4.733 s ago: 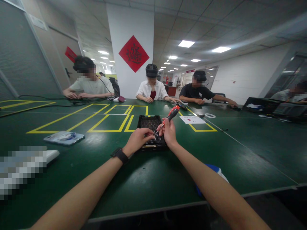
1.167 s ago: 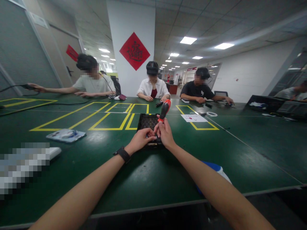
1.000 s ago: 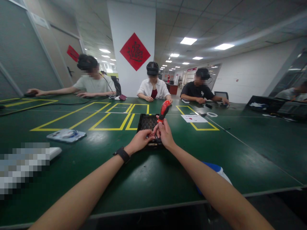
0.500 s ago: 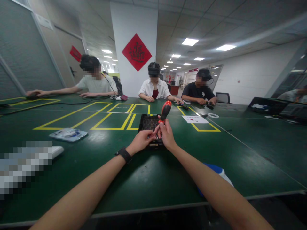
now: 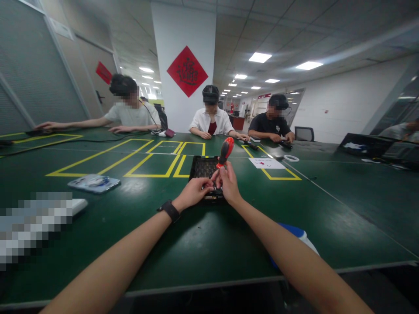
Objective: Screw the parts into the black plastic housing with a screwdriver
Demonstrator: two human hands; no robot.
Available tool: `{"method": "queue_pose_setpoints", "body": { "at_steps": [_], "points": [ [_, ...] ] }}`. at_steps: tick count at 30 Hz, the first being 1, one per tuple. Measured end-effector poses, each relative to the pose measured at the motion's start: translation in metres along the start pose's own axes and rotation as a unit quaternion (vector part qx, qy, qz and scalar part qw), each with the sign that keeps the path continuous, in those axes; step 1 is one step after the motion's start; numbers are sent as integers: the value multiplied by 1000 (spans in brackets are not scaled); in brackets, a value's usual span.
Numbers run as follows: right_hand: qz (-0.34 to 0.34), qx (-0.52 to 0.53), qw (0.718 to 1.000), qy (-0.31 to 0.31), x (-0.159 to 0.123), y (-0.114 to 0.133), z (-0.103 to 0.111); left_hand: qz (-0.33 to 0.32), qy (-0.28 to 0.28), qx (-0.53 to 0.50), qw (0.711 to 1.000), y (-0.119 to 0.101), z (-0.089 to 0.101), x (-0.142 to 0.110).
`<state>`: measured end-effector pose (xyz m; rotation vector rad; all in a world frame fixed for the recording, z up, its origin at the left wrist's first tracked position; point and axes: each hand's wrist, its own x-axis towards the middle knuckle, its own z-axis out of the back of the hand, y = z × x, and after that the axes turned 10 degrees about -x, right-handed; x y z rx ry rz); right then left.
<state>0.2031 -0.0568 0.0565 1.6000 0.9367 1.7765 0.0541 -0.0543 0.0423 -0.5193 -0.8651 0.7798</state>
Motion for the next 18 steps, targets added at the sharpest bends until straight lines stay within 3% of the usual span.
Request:
{"method": "queue_pose_setpoints", "body": {
  "at_steps": [6, 12, 18],
  "points": [
    [-13, 0, 1000, -4, 1, 0, 1, -19, 4, 13, 1000, -2, 1, 0],
    [-6, -2, 1000, -3, 1, -2, 1, 20, -14, 23, 999, 5, -2, 1],
    [-4, 4, 1000, -7, 1, -2, 0, -12, 5, 14, 1000, 4, -1, 1]
  ]
}}
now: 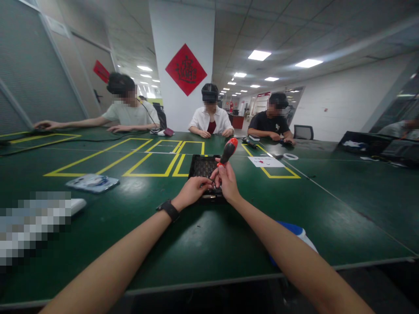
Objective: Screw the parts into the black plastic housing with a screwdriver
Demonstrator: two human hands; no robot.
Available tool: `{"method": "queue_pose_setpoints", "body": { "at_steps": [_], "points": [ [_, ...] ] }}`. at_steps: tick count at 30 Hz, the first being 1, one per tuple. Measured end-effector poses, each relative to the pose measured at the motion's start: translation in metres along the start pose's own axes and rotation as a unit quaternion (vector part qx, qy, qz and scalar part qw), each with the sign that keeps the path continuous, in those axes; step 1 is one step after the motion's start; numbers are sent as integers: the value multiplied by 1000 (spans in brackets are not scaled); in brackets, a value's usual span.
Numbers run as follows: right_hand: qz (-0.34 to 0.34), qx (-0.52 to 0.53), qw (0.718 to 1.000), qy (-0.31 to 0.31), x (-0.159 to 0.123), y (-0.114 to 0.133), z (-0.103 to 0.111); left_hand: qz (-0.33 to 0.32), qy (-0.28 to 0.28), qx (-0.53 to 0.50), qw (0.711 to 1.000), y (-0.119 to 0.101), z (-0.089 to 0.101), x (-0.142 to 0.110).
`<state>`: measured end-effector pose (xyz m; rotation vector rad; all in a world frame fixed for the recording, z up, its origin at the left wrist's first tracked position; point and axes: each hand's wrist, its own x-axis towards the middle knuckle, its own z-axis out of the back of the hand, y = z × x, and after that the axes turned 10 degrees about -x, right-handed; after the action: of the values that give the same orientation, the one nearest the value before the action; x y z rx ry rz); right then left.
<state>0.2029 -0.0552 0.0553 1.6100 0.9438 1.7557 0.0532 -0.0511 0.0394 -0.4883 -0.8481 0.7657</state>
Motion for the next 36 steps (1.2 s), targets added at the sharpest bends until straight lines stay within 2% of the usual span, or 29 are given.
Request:
{"method": "queue_pose_setpoints", "body": {
  "at_steps": [5, 9, 16, 23, 30, 36],
  "points": [
    [-5, -16, 1000, -17, -1, 4, 0, 14, -51, 35, 998, -3, -1, 0],
    [0, -28, 1000, -12, -2, 5, -1, 18, -30, 44, 998, -2, -1, 0],
    [-3, -23, 1000, -19, 0, 3, 0, -12, -1, 48, 999, -3, 0, 1],
    [0, -29, 999, -22, -2, 3, -1, 1, -45, 94, 995, -8, -1, 1],
    [5, -25, 999, -30, -1, -2, -1, -14, -23, 104, 994, -6, 0, 1],
    [2, -26, 998, -61, 1, -2, -1, 5, -34, 76, 996, -3, 1, 0]
  ]
}}
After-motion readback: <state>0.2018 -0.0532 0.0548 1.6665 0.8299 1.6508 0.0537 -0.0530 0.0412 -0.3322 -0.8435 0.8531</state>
